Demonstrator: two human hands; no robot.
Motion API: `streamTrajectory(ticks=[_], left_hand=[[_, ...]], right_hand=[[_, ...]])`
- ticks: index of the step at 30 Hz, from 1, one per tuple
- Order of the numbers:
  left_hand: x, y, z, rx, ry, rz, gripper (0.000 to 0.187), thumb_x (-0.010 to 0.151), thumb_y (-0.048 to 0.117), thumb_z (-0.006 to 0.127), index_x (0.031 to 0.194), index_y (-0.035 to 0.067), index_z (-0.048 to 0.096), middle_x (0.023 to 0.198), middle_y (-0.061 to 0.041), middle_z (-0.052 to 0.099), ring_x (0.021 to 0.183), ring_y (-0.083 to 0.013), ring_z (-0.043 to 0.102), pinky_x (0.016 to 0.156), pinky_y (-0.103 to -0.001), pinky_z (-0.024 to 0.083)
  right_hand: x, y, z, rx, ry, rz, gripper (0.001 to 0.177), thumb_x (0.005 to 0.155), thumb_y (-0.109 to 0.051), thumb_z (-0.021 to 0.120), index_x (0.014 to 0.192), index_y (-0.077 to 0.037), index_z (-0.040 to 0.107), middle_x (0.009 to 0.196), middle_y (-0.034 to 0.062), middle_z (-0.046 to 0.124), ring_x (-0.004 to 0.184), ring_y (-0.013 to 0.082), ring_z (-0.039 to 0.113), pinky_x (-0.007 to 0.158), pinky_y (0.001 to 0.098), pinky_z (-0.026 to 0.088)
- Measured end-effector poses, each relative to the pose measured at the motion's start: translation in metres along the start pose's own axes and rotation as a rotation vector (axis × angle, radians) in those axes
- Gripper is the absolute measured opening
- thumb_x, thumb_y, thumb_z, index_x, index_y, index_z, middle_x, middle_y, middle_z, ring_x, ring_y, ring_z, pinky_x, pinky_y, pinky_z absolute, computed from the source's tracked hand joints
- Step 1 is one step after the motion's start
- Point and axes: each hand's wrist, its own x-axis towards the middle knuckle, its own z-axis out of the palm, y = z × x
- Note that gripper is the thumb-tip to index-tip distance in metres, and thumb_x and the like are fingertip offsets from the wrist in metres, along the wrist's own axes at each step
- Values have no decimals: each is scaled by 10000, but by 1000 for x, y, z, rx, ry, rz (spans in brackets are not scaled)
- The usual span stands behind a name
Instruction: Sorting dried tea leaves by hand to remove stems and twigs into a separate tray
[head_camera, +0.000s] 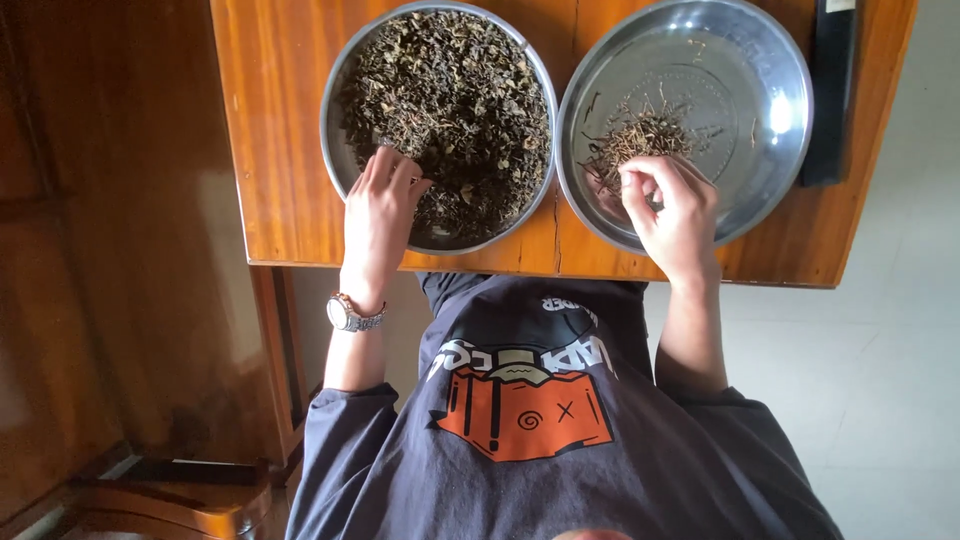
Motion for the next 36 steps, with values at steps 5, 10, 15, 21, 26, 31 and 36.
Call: streamTrajectory(ticks=[5, 10, 15, 21, 26, 31, 36], left_hand=[[-1, 1, 1, -36, 17, -5, 212, 961, 212, 761, 891, 80, 611, 911, -38, 505, 851, -244, 686, 713, -333, 584], [-1, 3, 0, -62, 35, 1, 250, 980, 236, 744, 871, 79, 582, 879, -41, 507, 825, -260, 685, 694, -341, 581], [-2, 3, -1, -114, 46, 4, 238, 982, 218, 749, 887, 71, 589, 878, -48, 514, 833, -268, 687, 733, -353, 588], [0, 6, -4, -99, 50, 6, 153, 1010, 158, 714, 917, 78, 623, 881, -34, 530, 822, -232, 681, 735, -335, 588], [-2, 6, -6, -120, 58, -6, 36, 1025, 107, 666, 1034, 81, 642, 900, -37, 549, 837, -238, 692, 740, -334, 579], [3, 16, -12, -127, 49, -23, 145, 1018, 138, 690, 1117, 68, 611, 958, -70, 569, 859, -257, 697, 724, -362, 587], [6, 19, 1, -55, 71, -40, 354, 963, 358, 753, 1100, 65, 607, 952, -75, 542, 838, -263, 697, 694, -371, 602]], right_hand=[[3, -3, -1, 15, -6, -11, 73, 1019, 56, 675, 1026, 10, 732, 776, 137, 684, 657, 259, 645, 546, 342, 538], [6, -4, -2, 23, -24, -7, 72, 1023, 63, 670, 1034, 23, 729, 775, 146, 681, 660, 262, 641, 553, 346, 537], [6, -2, -1, 21, -31, -16, 74, 1019, 68, 671, 1029, 23, 729, 773, 140, 682, 659, 252, 636, 550, 338, 534], [5, -1, 1, 9, -39, -25, 67, 1022, 75, 677, 1043, 31, 724, 782, 146, 679, 673, 256, 642, 563, 338, 543], [4, 0, 1, 8, -45, -17, 60, 1024, 65, 683, 1044, 32, 729, 779, 139, 676, 674, 246, 638, 561, 324, 538], [4, 0, -1, 5, -50, -13, 63, 1023, 70, 687, 1052, 35, 731, 791, 144, 678, 680, 247, 641, 570, 329, 544], [1, 3, 0, 0, -51, -21, 61, 1032, 53, 685, 1060, 30, 735, 795, 136, 674, 682, 243, 640, 569, 322, 542]])
